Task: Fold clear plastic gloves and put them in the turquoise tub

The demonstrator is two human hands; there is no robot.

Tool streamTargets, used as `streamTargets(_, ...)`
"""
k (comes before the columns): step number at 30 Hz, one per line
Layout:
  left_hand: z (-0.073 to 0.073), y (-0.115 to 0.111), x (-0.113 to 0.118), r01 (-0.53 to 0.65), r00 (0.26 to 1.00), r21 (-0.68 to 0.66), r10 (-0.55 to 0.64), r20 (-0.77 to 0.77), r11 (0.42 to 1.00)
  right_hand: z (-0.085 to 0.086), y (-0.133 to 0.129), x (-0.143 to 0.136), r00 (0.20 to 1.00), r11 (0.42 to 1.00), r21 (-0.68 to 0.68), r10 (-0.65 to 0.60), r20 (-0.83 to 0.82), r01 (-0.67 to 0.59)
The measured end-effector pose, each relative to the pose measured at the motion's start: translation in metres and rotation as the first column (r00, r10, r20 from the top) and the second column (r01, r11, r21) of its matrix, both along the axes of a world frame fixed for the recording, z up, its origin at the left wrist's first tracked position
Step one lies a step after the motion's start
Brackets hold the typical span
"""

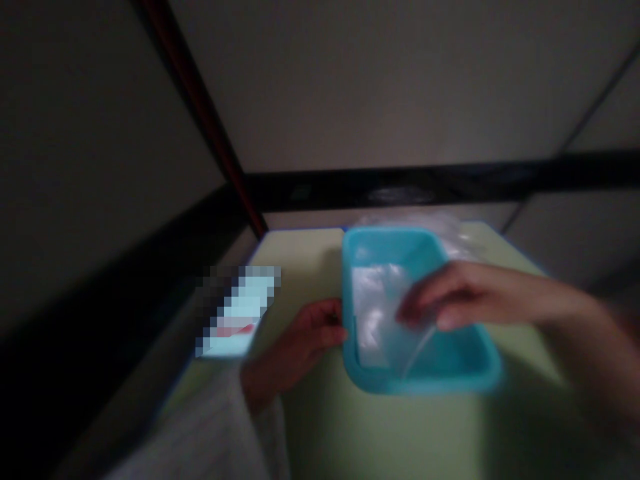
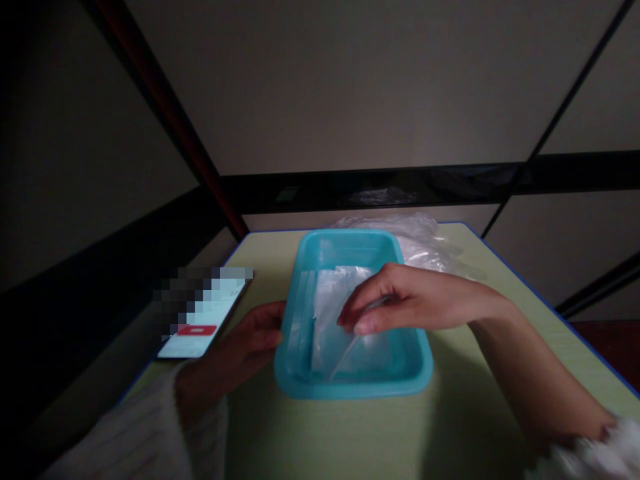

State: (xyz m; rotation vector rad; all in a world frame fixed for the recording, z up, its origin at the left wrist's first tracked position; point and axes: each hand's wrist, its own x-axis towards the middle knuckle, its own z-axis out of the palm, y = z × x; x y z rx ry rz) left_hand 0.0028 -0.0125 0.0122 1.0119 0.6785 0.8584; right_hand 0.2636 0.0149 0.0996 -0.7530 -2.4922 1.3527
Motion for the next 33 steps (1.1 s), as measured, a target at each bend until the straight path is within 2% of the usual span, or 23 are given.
streamTargets(5,0.002,-0.001,0.001,-0.002,1.0,-0.001,0.002,-0.009,1.0,-0.004,-0.006,-0.007,0.99,0.978,0.161,-0.141,0.023,0.135)
streamTargets(12,0.003,-0.002,0.0,0.013,1.0,0.026,-0.012,-0.017,1.0,-0.003,-0.025,-0.021,0.976,0.974,0.134,-0.197,0.092,0.184)
streamTargets(21,0.002,0.0,0.0,0.017,1.0,0.028,-0.017,-0.005,0.999,-0.005,-0.029,-0.029,0.954,0.989,0.128,-0.107,0.28,0.073)
streamTargets(29,0.005,-0.003,-0.001,0.024,0.999,0.055,-0.022,-0.039,0.998,0.0,-0.031,-0.031,0.946,0.986,0.165,-0.029,0.323,-0.026)
streamTargets(33,0.005,-0.003,-0.001,0.008,0.999,0.047,-0.007,-0.034,0.999,-0.006,-0.031,-0.031,0.951,0.966,0.252,-0.028,0.308,-0.053)
